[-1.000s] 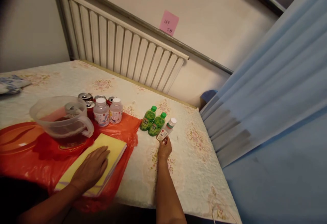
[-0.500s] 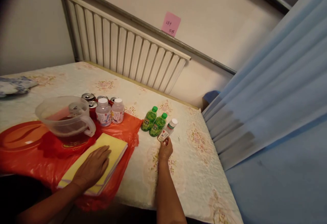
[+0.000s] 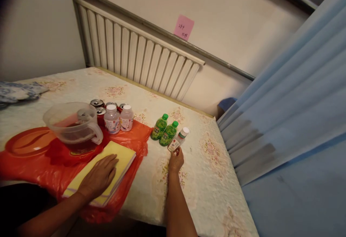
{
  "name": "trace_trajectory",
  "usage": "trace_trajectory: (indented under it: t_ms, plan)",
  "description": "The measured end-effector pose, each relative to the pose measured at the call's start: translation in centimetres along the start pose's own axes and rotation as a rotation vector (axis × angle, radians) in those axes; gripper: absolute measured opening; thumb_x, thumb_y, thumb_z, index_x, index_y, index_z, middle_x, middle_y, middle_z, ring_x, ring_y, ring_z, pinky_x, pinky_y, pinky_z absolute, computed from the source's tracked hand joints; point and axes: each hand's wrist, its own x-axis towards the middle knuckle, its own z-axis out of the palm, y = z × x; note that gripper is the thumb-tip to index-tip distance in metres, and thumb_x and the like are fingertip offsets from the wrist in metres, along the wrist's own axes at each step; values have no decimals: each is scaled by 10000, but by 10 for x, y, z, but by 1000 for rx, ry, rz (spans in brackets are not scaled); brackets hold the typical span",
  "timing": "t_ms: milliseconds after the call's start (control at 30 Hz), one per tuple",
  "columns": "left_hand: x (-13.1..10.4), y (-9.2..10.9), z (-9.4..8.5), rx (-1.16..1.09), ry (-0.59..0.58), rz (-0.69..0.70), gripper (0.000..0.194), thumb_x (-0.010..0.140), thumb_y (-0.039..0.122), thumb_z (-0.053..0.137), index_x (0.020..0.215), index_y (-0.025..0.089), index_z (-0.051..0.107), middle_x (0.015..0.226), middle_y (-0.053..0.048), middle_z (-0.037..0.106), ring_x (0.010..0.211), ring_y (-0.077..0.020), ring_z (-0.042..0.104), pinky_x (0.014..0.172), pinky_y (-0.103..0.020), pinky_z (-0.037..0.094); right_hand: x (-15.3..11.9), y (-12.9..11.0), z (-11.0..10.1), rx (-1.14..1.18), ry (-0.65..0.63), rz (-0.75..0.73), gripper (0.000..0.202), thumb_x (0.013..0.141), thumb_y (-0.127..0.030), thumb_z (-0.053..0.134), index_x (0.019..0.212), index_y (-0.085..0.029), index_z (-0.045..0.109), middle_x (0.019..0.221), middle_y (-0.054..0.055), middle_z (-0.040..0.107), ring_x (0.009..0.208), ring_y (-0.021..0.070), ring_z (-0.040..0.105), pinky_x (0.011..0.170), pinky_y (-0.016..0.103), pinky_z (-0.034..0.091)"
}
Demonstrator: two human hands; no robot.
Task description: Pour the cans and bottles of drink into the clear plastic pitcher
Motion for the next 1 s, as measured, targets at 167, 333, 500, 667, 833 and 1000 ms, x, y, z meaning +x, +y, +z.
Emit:
trace_trajectory:
  t_ms: [167, 333, 500, 667, 833, 1000]
  plan:
    - [1, 2, -1, -25, 5, -23, 351, 923, 270, 477, 1177, 165, 695, 1328, -166, 671, 1260, -318, 605, 1083, -510, 475, 0, -3, 0, -10, -3, 6, 474, 708, -307, 597, 1139, -152, 717, 976, 91, 776, 801, 232, 684, 712, 282, 465]
    - [1, 2, -2, -21, 8, -18, 351, 922, 276, 476, 1171, 162, 696, 1316, -171, 675, 1243, -321, 613, 1069, -510, 482, 0, -5, -1, -20, -5, 9, 472, 704, -299, 603, 1141, -158, 714, 974, 92, 780, 804, 232, 688, 715, 283, 471]
    - [1, 1, -1, -2, 8, -5, 351, 921, 263, 481, 1180, 150, 689, 1315, -177, 673, 1246, -322, 610, 1074, -511, 478, 1, -4, -1, -30, -7, 5, 470, 704, -305, 612, 1141, -163, 713, 998, 96, 779, 834, 234, 690, 728, 282, 475]
    - [2, 3, -2, -1, 17, -2, 347, 919, 260, 474, 1165, 151, 693, 1302, -177, 679, 1232, -323, 618, 1062, -510, 487, 1, -2, -1, -40, -11, -6, 494, 706, -309, 610, 1164, -150, 705, 1010, 104, 775, 852, 241, 691, 744, 289, 474]
    - [2, 3, -3, 27, 11, 8, 347, 917, 247, 471, 1166, 152, 692, 1302, -173, 680, 1232, -320, 618, 1059, -500, 489, 0, -3, -1, -49, -6, -10, 494, 709, -303, 587, 1163, -149, 708, 1017, 109, 771, 846, 240, 686, 746, 291, 469]
    - [1, 2, -1, 38, 2, 22, 350, 920, 239, 474, 1179, 137, 687, 1315, -176, 671, 1250, -325, 602, 1072, -503, 478, 0, -2, -1, -50, 2, -16, 489, 696, -278, 578, 1147, -143, 711, 996, 105, 773, 829, 235, 683, 737, 285, 466]
